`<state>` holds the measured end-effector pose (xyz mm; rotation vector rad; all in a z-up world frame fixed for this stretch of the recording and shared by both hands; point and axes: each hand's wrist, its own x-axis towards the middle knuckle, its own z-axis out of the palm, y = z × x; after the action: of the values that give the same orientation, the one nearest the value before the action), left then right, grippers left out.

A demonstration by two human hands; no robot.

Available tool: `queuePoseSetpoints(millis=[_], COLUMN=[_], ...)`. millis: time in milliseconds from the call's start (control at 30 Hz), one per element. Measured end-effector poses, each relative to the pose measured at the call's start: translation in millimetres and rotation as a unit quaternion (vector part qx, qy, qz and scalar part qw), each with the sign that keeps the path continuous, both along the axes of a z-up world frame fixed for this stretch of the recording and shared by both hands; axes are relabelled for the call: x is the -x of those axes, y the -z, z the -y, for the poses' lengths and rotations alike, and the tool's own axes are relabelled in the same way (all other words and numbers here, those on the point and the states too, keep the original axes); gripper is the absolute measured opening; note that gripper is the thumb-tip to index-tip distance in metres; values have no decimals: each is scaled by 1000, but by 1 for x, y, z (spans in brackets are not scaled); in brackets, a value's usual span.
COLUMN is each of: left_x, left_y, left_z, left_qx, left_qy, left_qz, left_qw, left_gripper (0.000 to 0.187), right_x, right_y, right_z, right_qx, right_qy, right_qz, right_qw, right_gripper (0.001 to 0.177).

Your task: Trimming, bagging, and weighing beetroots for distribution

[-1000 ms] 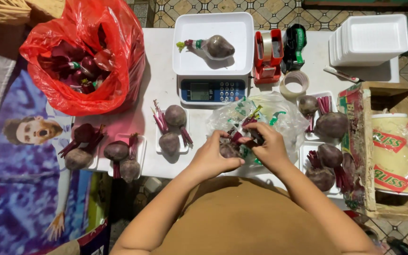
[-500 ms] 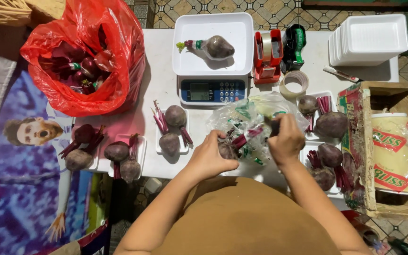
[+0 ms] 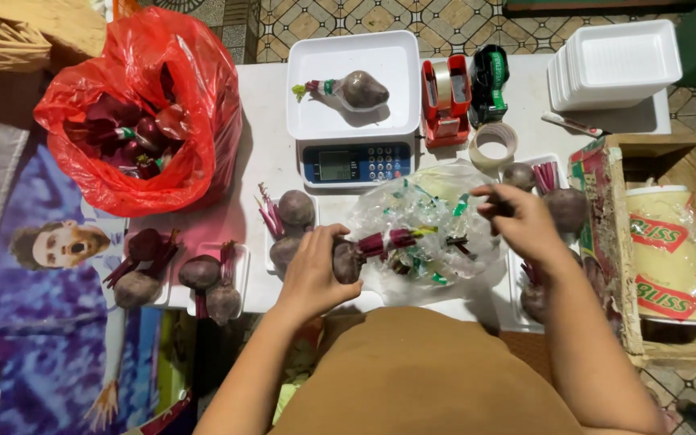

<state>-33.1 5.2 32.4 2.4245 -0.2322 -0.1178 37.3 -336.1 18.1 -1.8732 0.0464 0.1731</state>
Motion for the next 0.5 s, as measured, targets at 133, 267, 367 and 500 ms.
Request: queuePoseSetpoints(millis=[133,267,367,500], left_x=[-1,-3,-5,-10], left_y=[-1,-7,-10,-12], left_z=[0,2,3,-1], left_qx=[-50,-117,-136,-157], left_qy=[40,105,132,143], left_qz=[78,133,141,120], left_qw=[995,979,972,970], left_gripper=[80,82,84,88], right_x=[-24,-24,-22,-44], right_y=[29,-17,-20,78], right_z=[-11,-30,-44,-23], right_qx=[13,56,45,201], right_qy=[-43,-244,-336,-338], right_qz=[-5,78,49,80], right_qw=[999,965,940,916], right_gripper=[15,43,48,56])
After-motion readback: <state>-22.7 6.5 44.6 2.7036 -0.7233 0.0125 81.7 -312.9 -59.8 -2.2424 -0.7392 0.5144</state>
